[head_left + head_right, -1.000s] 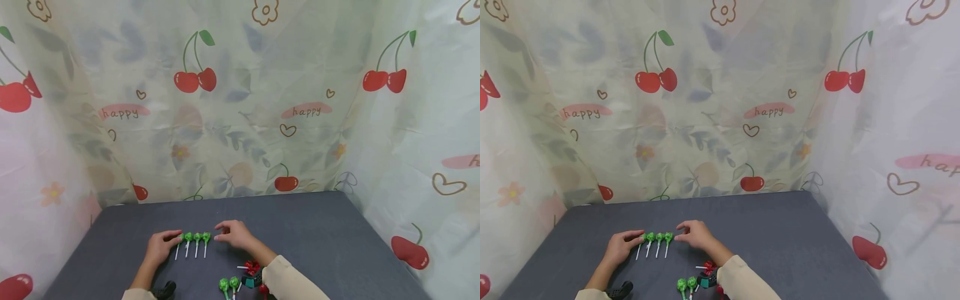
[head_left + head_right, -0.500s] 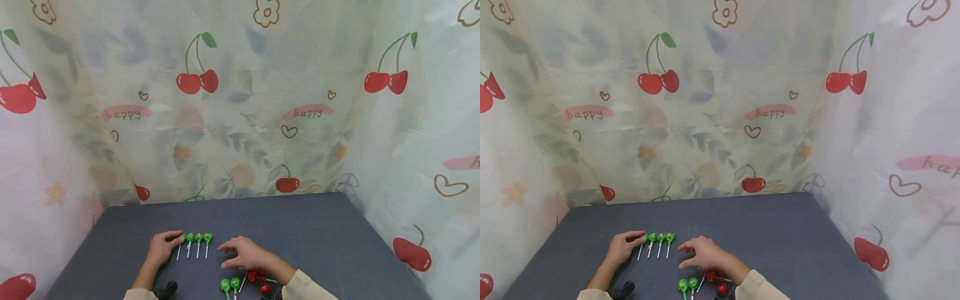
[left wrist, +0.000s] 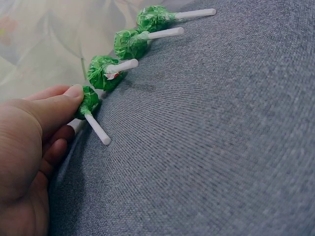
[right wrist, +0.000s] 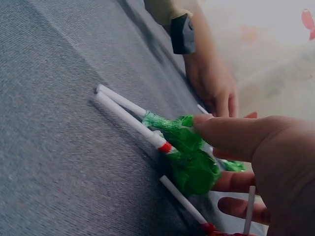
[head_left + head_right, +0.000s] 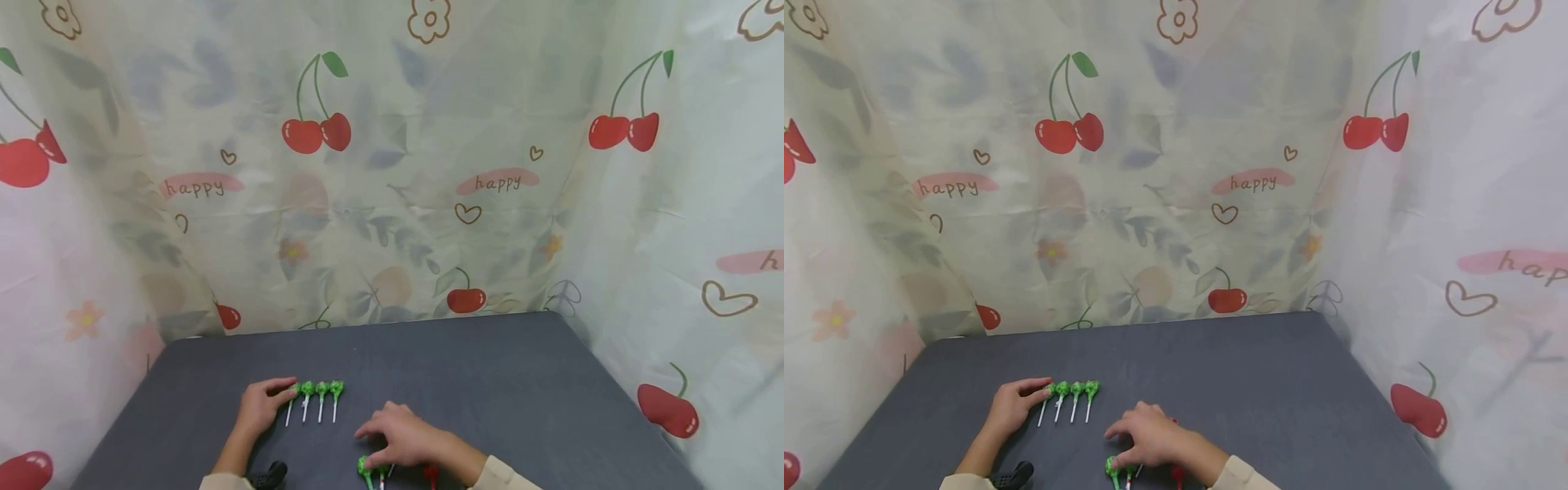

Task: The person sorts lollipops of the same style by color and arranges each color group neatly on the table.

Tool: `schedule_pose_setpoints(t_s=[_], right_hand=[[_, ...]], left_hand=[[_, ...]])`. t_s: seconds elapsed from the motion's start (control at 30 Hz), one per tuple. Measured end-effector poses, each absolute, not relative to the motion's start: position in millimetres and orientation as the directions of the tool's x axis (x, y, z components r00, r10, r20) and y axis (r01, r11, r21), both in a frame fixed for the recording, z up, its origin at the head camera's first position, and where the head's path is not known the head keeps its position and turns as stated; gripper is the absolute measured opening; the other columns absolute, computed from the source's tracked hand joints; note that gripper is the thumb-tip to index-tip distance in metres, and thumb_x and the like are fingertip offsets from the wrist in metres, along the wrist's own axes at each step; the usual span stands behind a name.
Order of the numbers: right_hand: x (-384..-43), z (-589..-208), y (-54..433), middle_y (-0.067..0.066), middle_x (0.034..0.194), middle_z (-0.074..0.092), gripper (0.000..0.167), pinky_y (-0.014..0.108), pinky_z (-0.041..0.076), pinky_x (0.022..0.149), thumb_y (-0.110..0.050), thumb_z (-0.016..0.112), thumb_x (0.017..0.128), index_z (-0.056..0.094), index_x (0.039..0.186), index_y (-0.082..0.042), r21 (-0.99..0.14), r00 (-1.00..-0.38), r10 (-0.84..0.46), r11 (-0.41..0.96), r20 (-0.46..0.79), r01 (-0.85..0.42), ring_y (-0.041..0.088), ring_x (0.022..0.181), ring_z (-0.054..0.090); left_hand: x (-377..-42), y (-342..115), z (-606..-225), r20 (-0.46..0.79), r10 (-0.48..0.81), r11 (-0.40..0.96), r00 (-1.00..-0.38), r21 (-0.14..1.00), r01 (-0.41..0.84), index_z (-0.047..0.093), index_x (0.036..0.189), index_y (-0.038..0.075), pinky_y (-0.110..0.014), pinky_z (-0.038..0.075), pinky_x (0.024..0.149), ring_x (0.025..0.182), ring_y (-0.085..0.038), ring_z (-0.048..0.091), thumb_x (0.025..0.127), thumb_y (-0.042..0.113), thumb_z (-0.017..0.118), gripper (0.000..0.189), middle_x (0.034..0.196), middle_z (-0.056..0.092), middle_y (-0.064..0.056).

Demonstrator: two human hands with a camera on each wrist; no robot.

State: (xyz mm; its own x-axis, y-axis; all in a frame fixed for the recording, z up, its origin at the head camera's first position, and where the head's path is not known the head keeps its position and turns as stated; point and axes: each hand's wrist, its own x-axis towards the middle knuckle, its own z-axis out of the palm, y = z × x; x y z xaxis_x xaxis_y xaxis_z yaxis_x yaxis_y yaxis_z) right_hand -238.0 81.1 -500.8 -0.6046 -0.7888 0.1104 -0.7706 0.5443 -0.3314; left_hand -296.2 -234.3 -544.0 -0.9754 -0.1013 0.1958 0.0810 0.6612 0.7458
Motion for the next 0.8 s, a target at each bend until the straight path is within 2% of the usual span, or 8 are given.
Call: schedule_pose_setpoints(t_s=[0.33,0.63,0.8], right_hand=[[-232,-503,79,-0.019,0.079,0.054,0.028,0.019,0.031,0.072,-0.042,0.074,0.083,0.074,0.106,-0.028,-0.343,-0.556,-0.823,0.492,0.116,-0.8,-0.003,0.077,0.036],[-230,-511,76,-0.024,0.082,0.055,0.024,0.022,0.034,0.079,-0.042,0.076,0.08,0.075,0.101,-0.03,-0.258,-0.517,-0.839,0.469,0.168,-0.845,-0.004,0.079,0.037],[-233,-511,77,-0.024,0.084,0.057,0.024,0.021,0.033,0.079,-0.041,0.075,0.081,0.074,0.102,-0.03,-0.317,-0.534,-0.833,0.472,0.146,-0.823,-0.004,0.08,0.038]], left_hand=[[-297,-235,-544,0.206,-0.1,0.656,-0.974,0.749,0.091,0.077,0.106,0.009,-0.049,0.047,0.092,0.105,-0.032,0.064,0.082,0.014,0.079,0.025,0.103,0.073,-0.009],[-297,-235,-544,0.202,-0.11,0.651,-0.973,0.754,0.084,0.077,0.106,0.008,-0.05,0.046,0.093,0.106,-0.033,0.064,0.082,0.014,0.079,0.025,0.104,0.073,-0.01],[-298,-235,-545,0.201,-0.105,0.663,-0.974,0.744,0.082,0.077,0.107,0.008,-0.05,0.046,0.093,0.106,-0.033,0.063,0.082,0.015,0.078,0.025,0.105,0.072,-0.01]])
